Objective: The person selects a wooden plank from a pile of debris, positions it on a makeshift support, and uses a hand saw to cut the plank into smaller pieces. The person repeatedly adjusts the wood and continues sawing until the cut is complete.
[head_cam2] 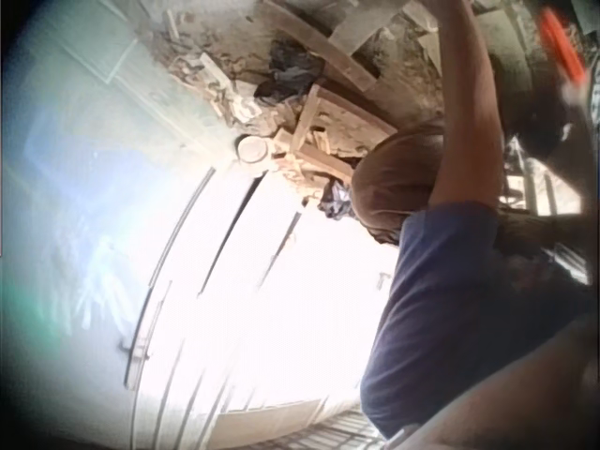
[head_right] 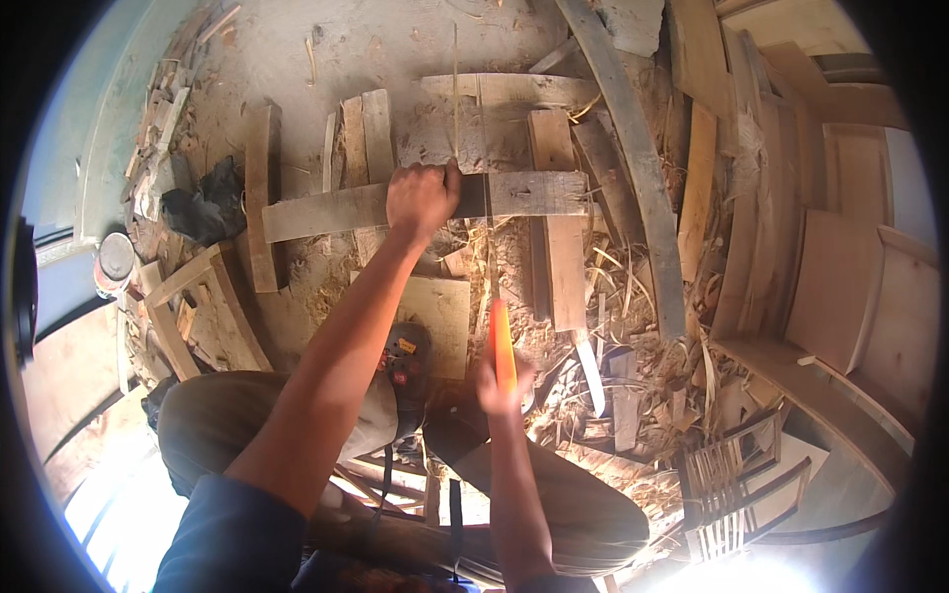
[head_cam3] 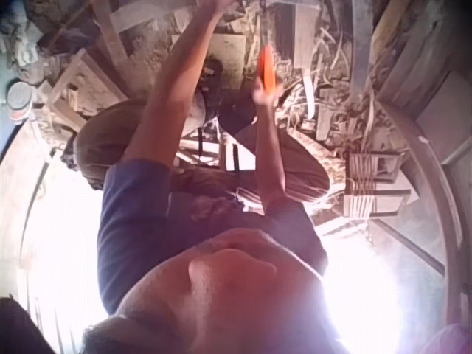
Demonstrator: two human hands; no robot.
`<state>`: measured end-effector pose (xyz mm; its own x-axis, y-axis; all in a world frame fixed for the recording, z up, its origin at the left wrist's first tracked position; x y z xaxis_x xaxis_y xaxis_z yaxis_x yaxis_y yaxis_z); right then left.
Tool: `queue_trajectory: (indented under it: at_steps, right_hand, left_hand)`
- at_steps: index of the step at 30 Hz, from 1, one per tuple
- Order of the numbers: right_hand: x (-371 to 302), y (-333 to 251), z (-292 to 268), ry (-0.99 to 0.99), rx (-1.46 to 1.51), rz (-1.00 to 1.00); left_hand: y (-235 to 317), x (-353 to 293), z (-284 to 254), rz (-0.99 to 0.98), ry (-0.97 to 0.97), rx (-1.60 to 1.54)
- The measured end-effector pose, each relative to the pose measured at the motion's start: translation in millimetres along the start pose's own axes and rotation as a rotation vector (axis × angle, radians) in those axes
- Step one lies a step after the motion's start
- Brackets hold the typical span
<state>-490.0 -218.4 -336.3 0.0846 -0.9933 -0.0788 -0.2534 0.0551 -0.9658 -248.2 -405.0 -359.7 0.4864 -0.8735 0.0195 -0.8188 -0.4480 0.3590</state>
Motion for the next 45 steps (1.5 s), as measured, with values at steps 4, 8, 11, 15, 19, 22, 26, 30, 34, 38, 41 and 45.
queue_trajectory:
  at_steps: [4, 8, 11, 15, 19, 22, 26, 30, 34, 38, 41, 45]
  right_hand:
    - [51.3, 0.7, 20.1, -0.023, -0.130, -0.087]
    - [-21.8, 7.0, -11.6, 0.007, -0.212, -0.240]
    - [-18.9, 5.8, -9.1, 0.046, -0.134, -0.191]
    - [67.1, 28.1, 14.5, -0.046, -0.007, 0.048]
    - [-7.3, 5.9, 5.2, -0.007, -0.082, -0.205]
    - [-32.1, 14.9, -12.2, 0.075, -0.008, -0.083]
    - [76.7, -9.9, 30.7, 0.076, 0.063, 0.149]
    - [-12.6, 19.9, -5.8, 0.028, -0.141, -0.174]
    - [-20.8, 6.3, -16.2, -0.048, -0.144, -0.244]
    - [77.7, -7.2, 22.9, 0.044, 0.016, -0.013]
    - [44.3, -3.1, 20.6, 0.005, -0.051, -0.086]
    - [-46.8, 12.0, -33.3, 0.015, -0.061, -0.061]
  left_hand:
    - [2.4, 4.8, 1.3, -0.025, -0.074, -0.024]
    - [-5.9, 4.6, -1.4, -0.018, -0.102, 0.007]
    - [-2.8, 2.8, 4.0, -0.010, -0.052, -0.035]
    - [8.8, 3.3, 6.0, 0.032, 0.013, -0.052]
    - [-10.1, 3.4, -0.1, 0.002, -0.085, 0.026]
    - [-3.4, 3.8, 0.9, 0.016, -0.060, 0.018]
    - [2.5, 3.1, 5.2, 0.029, -0.029, -0.034]
    - [-3.5, 3.0, 6.6, -0.018, -0.068, -0.050]
    - [-6.4, 1.8, 3.5, 0.019, -0.006, 0.001]
    - [6.1, -0.5, 7.1, 0.042, 0.001, -0.062]
    - [-7.1, 2.5, 5.6, 0.012, 0.009, -0.020]
    - [-0.3, 7.0, 5.2, -0.005, -0.040, 0.017]
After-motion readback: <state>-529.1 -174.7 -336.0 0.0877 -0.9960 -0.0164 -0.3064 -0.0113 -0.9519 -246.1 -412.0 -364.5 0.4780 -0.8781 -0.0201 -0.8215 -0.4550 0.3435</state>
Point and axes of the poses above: each hand's wrist, its own x-axis towards the middle knuckle, its own z-axis out of the palm, y = z × x, the point moved 2 cm from there along x, towards the middle knuckle, and after that the axes turned 9 degrees about -z, right-handed, at the moved point
